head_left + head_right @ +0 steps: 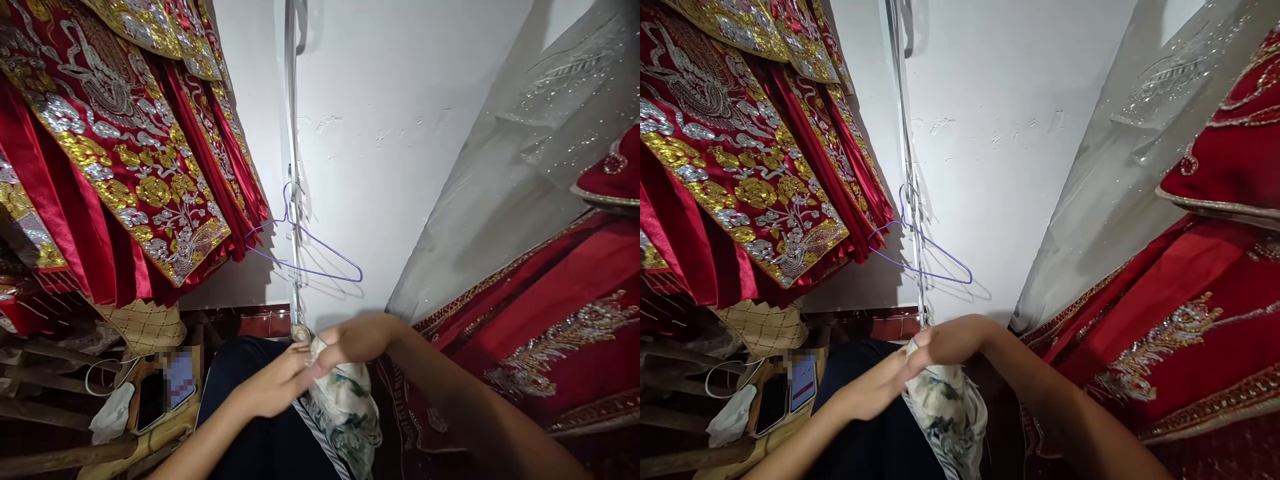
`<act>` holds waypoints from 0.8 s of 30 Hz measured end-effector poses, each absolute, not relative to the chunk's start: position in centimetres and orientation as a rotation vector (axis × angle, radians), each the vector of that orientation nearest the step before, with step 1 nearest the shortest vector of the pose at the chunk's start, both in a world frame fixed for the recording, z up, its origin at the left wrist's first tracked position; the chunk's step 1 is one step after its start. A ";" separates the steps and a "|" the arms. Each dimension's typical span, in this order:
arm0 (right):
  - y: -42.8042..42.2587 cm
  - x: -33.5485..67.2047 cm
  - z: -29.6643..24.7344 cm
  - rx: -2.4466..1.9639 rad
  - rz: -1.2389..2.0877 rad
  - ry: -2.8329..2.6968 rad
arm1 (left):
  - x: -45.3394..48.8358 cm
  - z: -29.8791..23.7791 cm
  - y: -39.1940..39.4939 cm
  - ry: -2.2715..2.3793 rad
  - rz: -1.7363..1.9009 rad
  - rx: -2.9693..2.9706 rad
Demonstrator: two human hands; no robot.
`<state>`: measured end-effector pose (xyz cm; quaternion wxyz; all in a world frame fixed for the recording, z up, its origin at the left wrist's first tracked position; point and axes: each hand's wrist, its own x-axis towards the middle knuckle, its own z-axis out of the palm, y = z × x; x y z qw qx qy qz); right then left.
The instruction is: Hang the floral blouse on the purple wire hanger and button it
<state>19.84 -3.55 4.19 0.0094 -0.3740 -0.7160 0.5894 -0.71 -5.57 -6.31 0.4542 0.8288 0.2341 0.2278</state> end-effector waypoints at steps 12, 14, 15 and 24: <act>-4.7 20.6 5.9 -1.216 1.867 -2.334 | 0.4 -5.3 -6.8 0.486 0.555 1.922; -5.2 21.0 6.5 -1.229 1.874 -2.332 | 0.5 -5.0 -6.8 0.528 0.666 1.900; -5.4 21.0 6.8 -1.245 1.884 -2.370 | 0.5 -4.7 -6.7 0.529 0.708 1.918; -6.8 22.4 7.8 -1.269 1.622 -2.262 | 0.4 -4.7 -6.9 0.606 0.748 2.059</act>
